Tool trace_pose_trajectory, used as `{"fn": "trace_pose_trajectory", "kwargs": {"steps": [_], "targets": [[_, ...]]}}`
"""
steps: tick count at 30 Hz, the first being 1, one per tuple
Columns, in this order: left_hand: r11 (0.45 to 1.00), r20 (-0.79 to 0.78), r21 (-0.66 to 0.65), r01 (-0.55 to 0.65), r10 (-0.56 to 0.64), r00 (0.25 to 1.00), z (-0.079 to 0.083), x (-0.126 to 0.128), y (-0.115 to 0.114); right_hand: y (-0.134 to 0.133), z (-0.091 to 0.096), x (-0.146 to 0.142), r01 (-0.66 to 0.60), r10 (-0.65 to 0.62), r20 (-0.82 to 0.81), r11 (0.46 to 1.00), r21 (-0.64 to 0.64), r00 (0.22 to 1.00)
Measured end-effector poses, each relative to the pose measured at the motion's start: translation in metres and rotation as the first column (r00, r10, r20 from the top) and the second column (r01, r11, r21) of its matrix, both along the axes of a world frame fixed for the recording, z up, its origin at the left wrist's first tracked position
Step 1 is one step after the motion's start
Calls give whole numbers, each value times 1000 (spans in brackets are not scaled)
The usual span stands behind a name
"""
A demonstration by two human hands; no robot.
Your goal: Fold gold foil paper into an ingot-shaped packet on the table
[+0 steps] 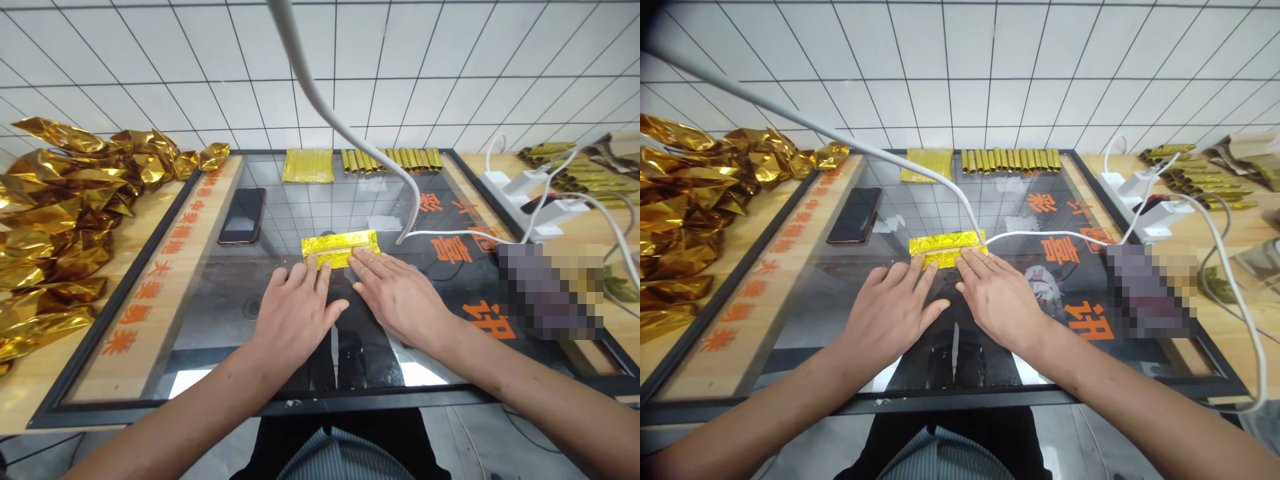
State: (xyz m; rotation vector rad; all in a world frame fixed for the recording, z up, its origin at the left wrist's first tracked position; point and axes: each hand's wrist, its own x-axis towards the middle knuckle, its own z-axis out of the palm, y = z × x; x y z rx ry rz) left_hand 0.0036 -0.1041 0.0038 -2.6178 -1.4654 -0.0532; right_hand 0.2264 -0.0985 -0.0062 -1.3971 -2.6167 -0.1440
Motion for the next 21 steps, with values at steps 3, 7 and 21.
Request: {"fn": "trace_pose_trajectory", "kwargs": {"steps": [3, 7, 21], "targets": [[1000, -13, -3, -18, 18, 1000, -1, -13, -3, -1, -2, 13, 37, -37, 9, 999, 12, 999], [999, -34, 33, -17, 18, 999, -3, -25, -7, -1, -4, 23, 40, -40, 12, 998, 43, 999], [997, 73, 74, 9, -15, 997, -5, -28, 36, 70, 22, 16, 183, -192, -248, 981, -57, 950]]}}
